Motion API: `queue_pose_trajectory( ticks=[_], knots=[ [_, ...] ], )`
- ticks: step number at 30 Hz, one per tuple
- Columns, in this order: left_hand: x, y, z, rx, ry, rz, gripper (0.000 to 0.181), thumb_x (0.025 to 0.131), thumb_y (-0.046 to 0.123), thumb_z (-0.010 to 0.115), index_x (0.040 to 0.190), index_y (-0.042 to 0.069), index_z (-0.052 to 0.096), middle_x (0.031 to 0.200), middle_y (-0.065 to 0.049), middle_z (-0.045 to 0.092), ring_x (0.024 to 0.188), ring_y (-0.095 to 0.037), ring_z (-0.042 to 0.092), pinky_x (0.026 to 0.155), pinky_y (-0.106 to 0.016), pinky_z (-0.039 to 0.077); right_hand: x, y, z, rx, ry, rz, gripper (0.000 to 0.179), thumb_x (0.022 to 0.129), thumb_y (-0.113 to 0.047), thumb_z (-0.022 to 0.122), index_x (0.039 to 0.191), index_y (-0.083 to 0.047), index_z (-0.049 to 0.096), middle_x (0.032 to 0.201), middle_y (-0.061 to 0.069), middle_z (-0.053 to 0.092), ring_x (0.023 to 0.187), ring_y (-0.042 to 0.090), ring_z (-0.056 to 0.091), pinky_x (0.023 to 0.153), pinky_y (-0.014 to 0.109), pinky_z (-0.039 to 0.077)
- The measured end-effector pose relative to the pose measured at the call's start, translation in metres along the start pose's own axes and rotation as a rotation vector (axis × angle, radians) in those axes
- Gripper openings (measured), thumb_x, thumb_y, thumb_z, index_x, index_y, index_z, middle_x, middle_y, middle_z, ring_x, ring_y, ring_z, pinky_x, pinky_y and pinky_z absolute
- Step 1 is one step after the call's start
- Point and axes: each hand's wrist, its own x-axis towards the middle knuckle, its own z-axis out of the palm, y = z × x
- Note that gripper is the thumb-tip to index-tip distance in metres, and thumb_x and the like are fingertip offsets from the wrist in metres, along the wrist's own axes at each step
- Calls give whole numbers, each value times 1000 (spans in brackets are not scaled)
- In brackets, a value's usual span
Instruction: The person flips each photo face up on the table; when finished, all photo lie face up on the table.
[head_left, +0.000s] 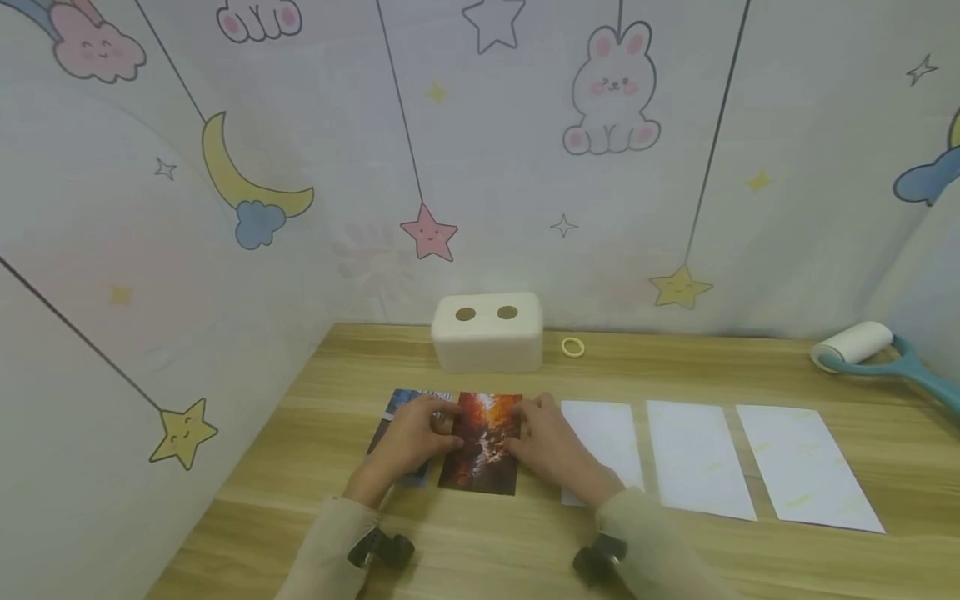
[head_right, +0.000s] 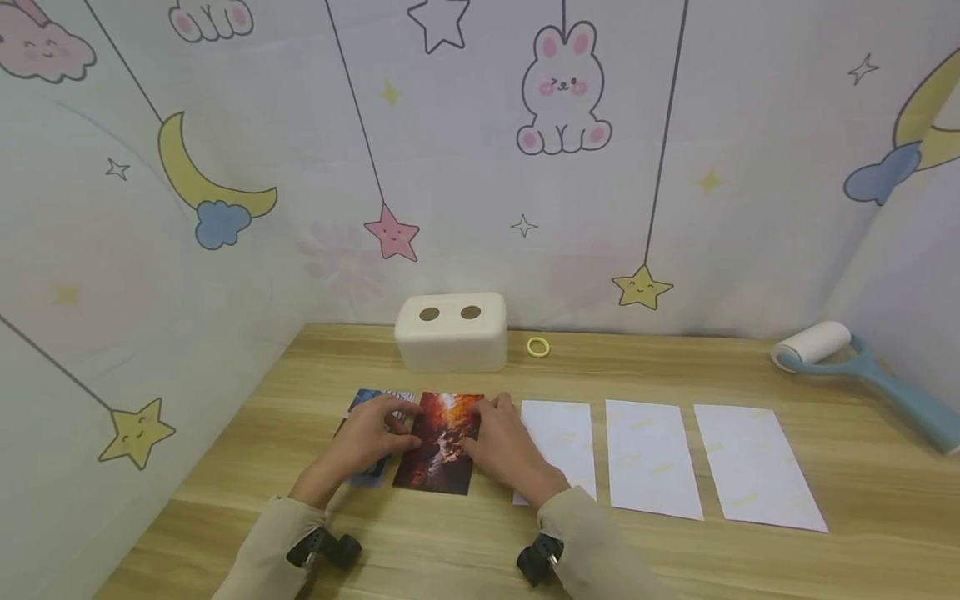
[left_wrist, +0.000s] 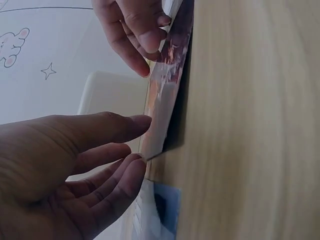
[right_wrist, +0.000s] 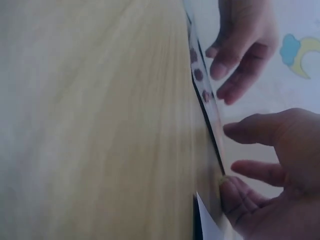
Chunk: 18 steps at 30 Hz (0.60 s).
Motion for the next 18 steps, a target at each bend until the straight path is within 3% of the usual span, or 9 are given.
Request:
queue_pose_trajectory(
  ticks=[4, 11, 16, 18],
  knots=[
    [0, 4, 3, 16, 33, -2, 41, 78, 8, 93, 116, 2, 77, 112, -13, 71, 91, -25, 69, 83, -45, 58, 2, 2, -7, 36, 6, -6, 30, 87, -9, 82, 114, -1, 73, 100, 10, 56, 86, 21, 56, 76, 41, 54],
    [1, 14, 13, -176, -19, 14, 48, 86, 6, 88, 129, -5, 69, 117, -19, 72, 92, -27, 76, 78, -39, 63, -3, 8, -25, 129, 43, 51, 40, 90, -10, 80, 127, 3, 69, 120, 17, 65, 101, 31, 70, 88, 47, 60],
    [7, 27, 20, -156, -29, 69, 49, 87, 9, 87, 130, -4, 69, 108, -15, 75, 90, -24, 73, 79, -37, 62, -10, 13, -43, 116, 41, 38, 42, 94, -14, 77, 131, 3, 67, 124, 18, 66, 105, 32, 69, 89, 48, 59],
    [9, 34, 23, -152, -36, 79, 48, 87, 11, 87, 130, -3, 70, 112, -16, 74, 93, -26, 72, 80, -39, 61, -12, 17, -50, 101, 44, 27, 43, 94, -15, 77, 131, 3, 66, 124, 18, 67, 106, 32, 68, 89, 48, 59]
  ],
)
